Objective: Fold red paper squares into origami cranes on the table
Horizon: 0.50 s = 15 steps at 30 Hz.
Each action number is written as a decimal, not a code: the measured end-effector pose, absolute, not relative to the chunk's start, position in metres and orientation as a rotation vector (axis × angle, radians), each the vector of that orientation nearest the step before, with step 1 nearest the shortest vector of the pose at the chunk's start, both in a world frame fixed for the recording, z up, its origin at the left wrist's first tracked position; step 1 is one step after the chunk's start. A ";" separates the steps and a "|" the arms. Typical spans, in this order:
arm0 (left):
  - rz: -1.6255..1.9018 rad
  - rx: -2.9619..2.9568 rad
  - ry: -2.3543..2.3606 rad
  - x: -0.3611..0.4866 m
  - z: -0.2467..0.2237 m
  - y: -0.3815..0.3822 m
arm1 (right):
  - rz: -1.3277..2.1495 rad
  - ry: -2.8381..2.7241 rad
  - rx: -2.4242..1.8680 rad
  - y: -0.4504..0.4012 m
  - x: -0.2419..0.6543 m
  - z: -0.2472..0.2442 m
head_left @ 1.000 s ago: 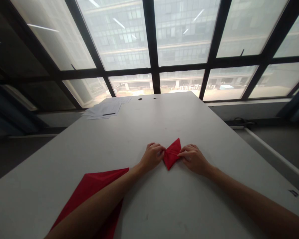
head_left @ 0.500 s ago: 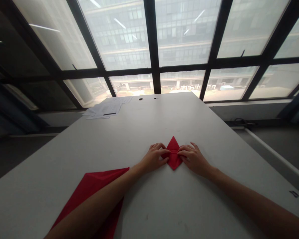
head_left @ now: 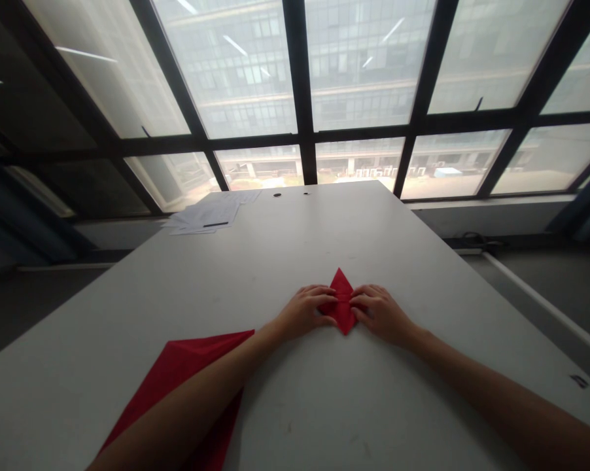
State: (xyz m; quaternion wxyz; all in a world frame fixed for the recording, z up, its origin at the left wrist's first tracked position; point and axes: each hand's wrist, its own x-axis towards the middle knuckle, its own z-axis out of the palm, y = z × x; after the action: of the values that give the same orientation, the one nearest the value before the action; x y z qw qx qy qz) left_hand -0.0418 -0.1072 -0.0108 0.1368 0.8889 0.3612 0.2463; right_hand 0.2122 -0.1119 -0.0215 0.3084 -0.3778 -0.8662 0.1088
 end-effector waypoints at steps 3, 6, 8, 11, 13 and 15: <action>0.728 2.575 1.026 -0.042 -0.013 -0.105 | 0.288 -2.291 -1.001 -0.112 0.212 -0.020; 0.720 2.578 1.020 -0.043 -0.014 -0.104 | 0.287 -2.290 -0.995 -0.113 0.212 -0.019; 0.718 2.574 1.019 -0.043 -0.013 -0.104 | 0.290 -2.289 -0.991 -0.114 0.213 -0.017; 0.720 2.569 1.030 -0.043 -0.013 -0.104 | 0.303 -2.296 -0.991 -0.114 0.214 -0.014; 0.715 2.568 1.043 -0.043 -0.013 -0.104 | 0.314 -2.310 -0.979 -0.114 0.215 -0.013; 0.710 2.567 1.051 -0.042 -0.013 -0.104 | 0.321 -2.323 -0.963 -0.114 0.216 -0.013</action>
State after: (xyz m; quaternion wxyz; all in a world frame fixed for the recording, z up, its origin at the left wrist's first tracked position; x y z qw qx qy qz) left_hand -0.0424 -0.1043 -0.0129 0.1387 0.8879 0.3633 0.2457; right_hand 0.2161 -0.1139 -0.0126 0.2987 -0.3626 -0.8745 0.1209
